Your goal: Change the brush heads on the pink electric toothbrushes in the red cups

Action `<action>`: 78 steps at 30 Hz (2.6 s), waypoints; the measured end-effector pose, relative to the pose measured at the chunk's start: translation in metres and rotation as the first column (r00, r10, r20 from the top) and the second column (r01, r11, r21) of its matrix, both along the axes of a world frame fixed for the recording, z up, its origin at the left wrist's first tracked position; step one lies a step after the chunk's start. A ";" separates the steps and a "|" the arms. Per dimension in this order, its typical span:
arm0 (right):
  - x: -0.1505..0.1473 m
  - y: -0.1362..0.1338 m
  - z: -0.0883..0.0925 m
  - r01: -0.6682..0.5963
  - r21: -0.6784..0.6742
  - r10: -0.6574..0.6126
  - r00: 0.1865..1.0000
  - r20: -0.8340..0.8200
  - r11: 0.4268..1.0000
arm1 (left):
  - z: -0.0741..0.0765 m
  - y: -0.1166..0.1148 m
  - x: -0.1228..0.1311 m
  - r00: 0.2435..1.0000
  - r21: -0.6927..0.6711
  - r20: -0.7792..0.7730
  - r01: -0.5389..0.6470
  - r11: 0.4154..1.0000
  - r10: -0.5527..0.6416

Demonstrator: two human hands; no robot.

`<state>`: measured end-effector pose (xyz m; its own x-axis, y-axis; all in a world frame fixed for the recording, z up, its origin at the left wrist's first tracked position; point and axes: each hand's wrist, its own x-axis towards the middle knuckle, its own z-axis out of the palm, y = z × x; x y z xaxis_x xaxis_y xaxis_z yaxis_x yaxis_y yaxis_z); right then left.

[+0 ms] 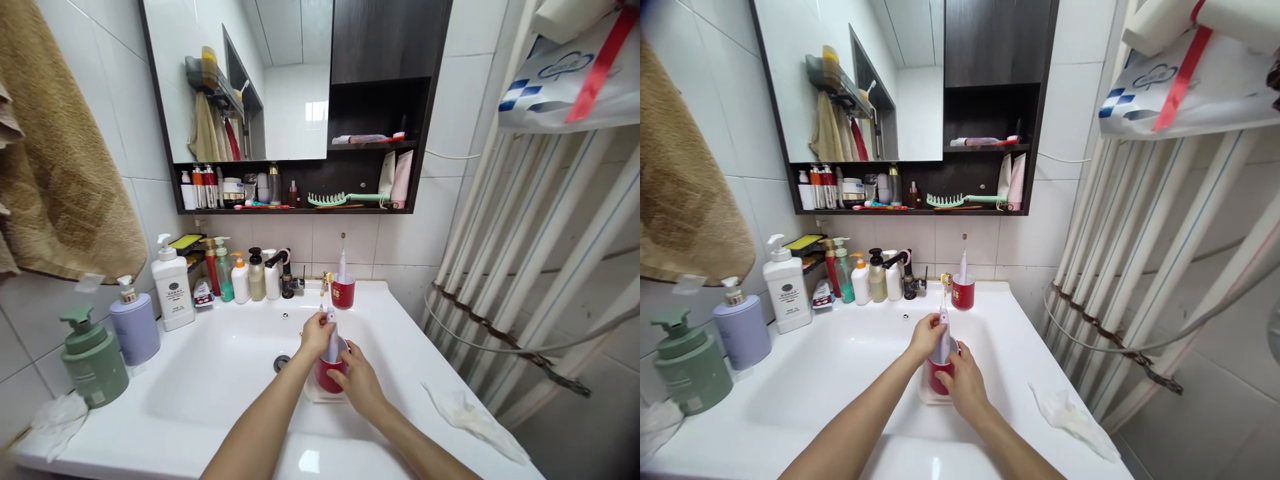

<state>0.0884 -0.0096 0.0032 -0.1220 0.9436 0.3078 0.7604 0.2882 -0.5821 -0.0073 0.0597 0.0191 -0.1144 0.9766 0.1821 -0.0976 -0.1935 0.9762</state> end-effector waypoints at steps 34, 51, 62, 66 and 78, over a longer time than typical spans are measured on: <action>-0.022 -0.011 -0.008 -0.487 -0.217 0.323 0.792 -0.518 0.846 | -0.002 -0.052 -0.057 0.801 -0.032 0.594 0.113 0.993 -0.072; -0.025 -0.012 -0.005 -0.387 -0.247 0.299 0.897 -0.327 0.888 | -0.005 -0.039 -0.066 0.707 -0.253 0.667 -0.083 0.964 0.236; -0.029 -0.014 -0.007 -0.419 -0.436 0.255 0.887 -0.386 0.796 | -0.010 -0.033 -0.065 0.638 -0.327 0.698 -0.122 0.937 0.326; -0.029 -0.015 -0.006 -0.374 -0.324 0.263 0.904 -0.338 0.869 | -0.010 -0.033 -0.065 0.628 -0.342 0.698 -0.127 0.931 0.343; -0.029 -0.016 -0.003 -0.433 -0.503 0.226 0.879 -0.421 0.748 | -0.008 -0.034 -0.065 0.618 -0.348 0.705 -0.126 0.929 0.348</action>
